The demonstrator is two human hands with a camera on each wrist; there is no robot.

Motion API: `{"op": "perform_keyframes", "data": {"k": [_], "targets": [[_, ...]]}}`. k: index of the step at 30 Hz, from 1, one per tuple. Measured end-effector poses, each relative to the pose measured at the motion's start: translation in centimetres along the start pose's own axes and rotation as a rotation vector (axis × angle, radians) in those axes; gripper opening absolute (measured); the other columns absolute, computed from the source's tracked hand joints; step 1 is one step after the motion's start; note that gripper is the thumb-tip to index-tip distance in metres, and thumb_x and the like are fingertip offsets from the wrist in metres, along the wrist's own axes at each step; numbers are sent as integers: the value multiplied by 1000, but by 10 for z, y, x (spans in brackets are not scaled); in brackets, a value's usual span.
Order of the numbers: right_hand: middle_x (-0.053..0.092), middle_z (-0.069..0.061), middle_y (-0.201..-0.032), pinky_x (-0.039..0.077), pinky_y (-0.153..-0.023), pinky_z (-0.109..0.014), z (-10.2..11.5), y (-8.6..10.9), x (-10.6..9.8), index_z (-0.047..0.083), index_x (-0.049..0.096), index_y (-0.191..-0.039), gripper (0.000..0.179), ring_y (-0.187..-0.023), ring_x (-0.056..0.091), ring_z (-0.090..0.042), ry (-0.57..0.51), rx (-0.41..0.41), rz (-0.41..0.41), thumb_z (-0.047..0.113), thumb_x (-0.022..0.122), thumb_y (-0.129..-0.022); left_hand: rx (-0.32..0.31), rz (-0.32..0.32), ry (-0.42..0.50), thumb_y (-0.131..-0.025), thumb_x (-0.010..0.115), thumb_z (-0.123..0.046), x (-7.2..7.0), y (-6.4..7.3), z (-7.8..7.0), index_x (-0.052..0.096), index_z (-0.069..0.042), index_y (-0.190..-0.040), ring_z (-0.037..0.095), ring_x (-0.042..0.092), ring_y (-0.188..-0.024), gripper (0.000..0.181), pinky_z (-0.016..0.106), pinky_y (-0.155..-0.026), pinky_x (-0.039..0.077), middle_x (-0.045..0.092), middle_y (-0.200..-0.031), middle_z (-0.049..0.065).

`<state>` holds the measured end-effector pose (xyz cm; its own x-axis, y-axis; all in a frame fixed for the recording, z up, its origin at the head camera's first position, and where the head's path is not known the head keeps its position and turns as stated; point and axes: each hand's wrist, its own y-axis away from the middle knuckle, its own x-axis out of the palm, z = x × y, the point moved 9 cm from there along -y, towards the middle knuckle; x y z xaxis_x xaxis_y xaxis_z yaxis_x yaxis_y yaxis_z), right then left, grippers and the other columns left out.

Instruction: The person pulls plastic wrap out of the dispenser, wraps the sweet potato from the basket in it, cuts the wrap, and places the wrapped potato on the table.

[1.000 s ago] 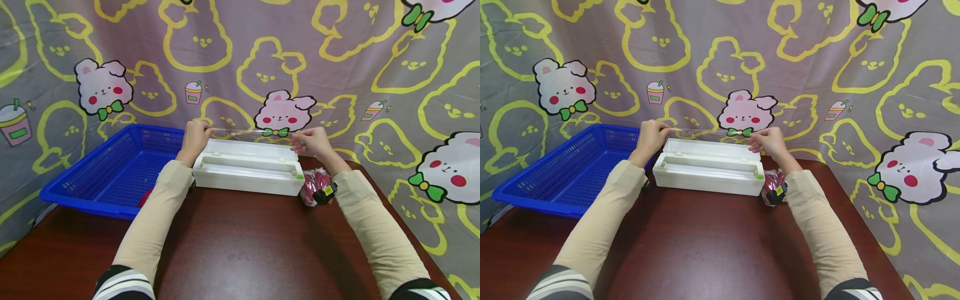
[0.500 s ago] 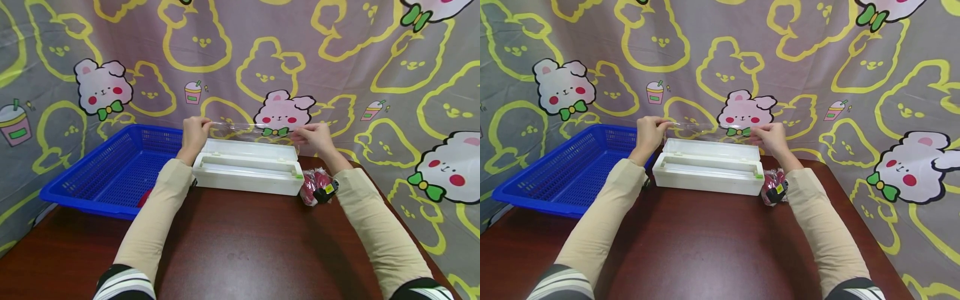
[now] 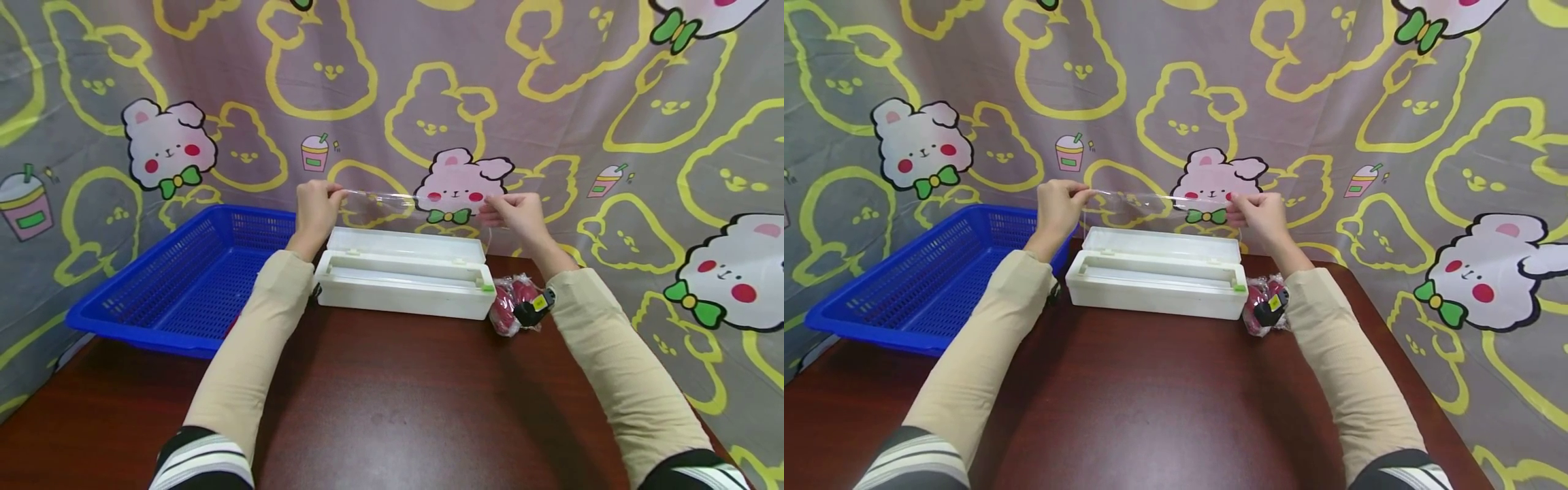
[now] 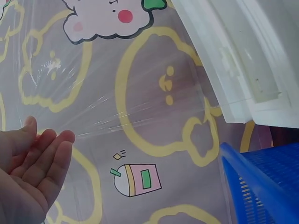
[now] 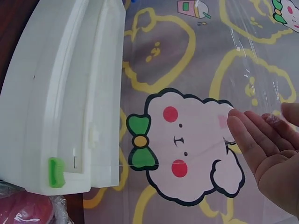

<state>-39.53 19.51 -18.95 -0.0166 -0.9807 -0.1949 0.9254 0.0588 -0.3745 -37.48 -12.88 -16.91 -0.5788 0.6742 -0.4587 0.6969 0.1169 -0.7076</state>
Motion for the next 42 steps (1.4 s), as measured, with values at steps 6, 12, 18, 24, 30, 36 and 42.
{"op": "perform_keyframes", "data": {"k": [6,12,18,24,30,36,42], "targets": [[66,-5,-68,51,-63,-31,8,-2,-1,-10,64,-89,19,-63,65,-17,-31,9,-7,7,59,-85,17,-31,11,-79,67,-11,-6,-3,-5,69,6,-86,26,63,-69,18,34,-65,48,66,-80,17],[66,-8,-70,51,-60,-27,13,-2,0,-17,59,-99,25,-62,65,-15,-21,15,-8,4,58,-85,16,-55,23,-77,69,-11,-10,-4,-8,69,6,-86,27,63,-68,19,34,-64,48,66,-79,18],[66,0,-66,51,-56,-25,21,-6,0,-18,58,-100,27,-60,64,-12,4,-24,-18,3,59,-84,-5,-81,32,-77,70,-12,-18,-9,-10,69,5,-85,26,63,-68,19,35,-65,48,66,-78,16],[65,1,-66,51,-59,-26,27,-10,-4,-19,56,-103,30,-62,65,-13,12,-37,-31,3,61,-83,7,-112,50,-76,71,-11,-24,-15,-14,70,5,-84,26,63,-66,18,35,-63,47,66,-77,16],[66,1,-67,50,-59,-25,35,-10,-7,-17,57,-101,30,-62,65,-13,36,-58,-39,5,62,-82,-38,-119,70,-76,71,-13,-25,-19,-15,70,3,-85,24,63,-68,18,33,-65,47,67,-79,14],[66,0,-68,50,-59,-23,43,-11,-9,-18,57,-101,33,-61,64,-10,91,-71,-47,9,62,-83,-101,-125,101,-74,73,-14,-27,-24,-14,71,1,-85,23,64,-74,18,31,-69,48,67,-81,12],[66,0,-67,50,-60,-24,47,-12,-10,-16,59,-100,29,-62,65,-12,86,-67,-42,8,61,-83,-133,-117,127,-73,74,-13,-31,-24,-14,71,0,-85,24,64,-75,18,30,-68,48,67,-82,13]]}}
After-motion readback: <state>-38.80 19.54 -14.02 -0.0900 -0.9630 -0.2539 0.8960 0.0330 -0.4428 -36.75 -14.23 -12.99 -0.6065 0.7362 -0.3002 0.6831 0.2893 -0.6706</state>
